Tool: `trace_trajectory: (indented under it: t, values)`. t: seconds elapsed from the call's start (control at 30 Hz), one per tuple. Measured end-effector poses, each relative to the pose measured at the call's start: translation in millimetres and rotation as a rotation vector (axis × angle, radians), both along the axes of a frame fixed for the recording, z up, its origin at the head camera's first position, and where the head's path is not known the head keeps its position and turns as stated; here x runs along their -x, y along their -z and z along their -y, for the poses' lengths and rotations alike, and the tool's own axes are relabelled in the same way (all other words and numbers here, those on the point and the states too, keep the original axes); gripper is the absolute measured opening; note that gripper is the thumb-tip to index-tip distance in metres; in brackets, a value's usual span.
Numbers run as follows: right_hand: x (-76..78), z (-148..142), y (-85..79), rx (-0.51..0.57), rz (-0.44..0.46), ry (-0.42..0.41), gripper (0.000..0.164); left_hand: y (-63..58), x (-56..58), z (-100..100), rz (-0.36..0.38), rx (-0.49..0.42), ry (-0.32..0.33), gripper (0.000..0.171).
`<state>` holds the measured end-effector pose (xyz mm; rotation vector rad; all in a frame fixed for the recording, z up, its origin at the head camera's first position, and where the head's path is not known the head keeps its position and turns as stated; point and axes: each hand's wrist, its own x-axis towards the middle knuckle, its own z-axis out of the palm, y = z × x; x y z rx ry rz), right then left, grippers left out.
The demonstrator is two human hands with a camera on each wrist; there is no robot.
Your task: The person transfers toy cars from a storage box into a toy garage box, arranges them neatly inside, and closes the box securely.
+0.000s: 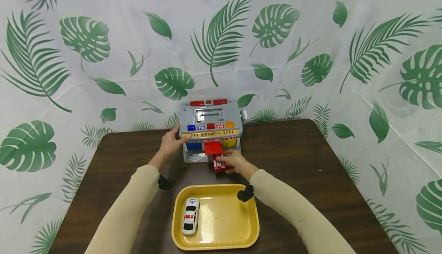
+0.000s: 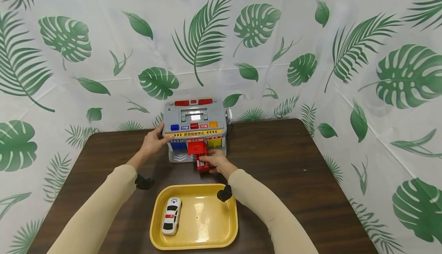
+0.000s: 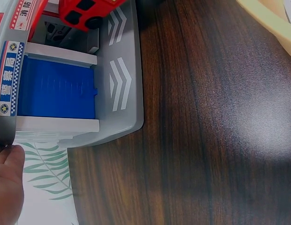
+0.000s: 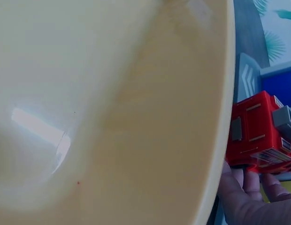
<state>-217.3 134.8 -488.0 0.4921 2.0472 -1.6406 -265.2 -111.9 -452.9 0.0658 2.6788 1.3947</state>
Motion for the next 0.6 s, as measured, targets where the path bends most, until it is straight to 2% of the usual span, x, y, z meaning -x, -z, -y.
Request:
trace_trajectory:
  t: [0.4, 0.6]
  values:
    - [-1.5, 1.8, 5.7, 0.015, -0.005, -0.016, 0.055, 0.2, -1.6, 0.6, -0.011, -0.001, 0.001, 0.084]
    - [-1.3, 2.2, 2.8, 0.008, -0.016, -0.032, 0.059, -1.2, -1.7, -0.5, -0.008, 0.007, -0.003, 0.083]
